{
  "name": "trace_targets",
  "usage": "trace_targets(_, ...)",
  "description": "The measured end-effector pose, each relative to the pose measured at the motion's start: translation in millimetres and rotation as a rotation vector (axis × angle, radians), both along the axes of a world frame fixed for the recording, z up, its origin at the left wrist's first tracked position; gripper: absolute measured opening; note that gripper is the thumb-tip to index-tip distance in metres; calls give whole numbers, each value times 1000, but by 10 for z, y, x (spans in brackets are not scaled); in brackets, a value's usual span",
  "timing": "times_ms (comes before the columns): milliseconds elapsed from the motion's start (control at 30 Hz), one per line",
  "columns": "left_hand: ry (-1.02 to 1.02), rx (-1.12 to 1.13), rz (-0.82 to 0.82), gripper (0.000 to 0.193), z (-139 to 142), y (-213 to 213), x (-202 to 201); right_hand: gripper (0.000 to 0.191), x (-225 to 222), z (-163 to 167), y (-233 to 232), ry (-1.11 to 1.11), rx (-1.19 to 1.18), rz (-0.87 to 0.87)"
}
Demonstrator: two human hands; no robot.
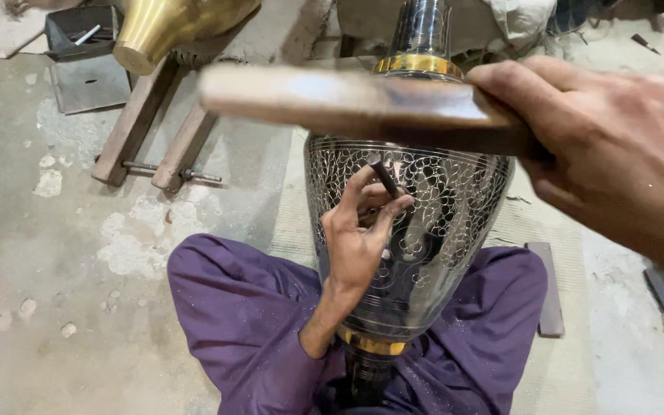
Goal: The person sits on the floor with a large silvered brass vase held between their legs and engraves a decorative pattern into its surface. They hold a punch against the metal with one hand and repeatedly tap it with a wooden mallet held in the other hand, working across the patterned area.
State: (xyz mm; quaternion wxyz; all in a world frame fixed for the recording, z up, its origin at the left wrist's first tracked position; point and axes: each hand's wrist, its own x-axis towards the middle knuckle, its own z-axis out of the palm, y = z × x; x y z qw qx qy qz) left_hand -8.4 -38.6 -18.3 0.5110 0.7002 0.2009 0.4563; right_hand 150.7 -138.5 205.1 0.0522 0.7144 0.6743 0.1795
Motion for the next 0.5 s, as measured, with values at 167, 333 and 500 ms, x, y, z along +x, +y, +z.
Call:
trace_targets(167,-67,-87,76,30,72,-139,-30,48,-205,39,70,-251,-256,-90)
trace_targets(333,-21,-133,147,30,147,-266,-64,50,-326,58,78,-142,-147,15)
trace_targets(500,-123,-208,133,30,162,-324,-61,45,-451,130,126,-163,-97,75)
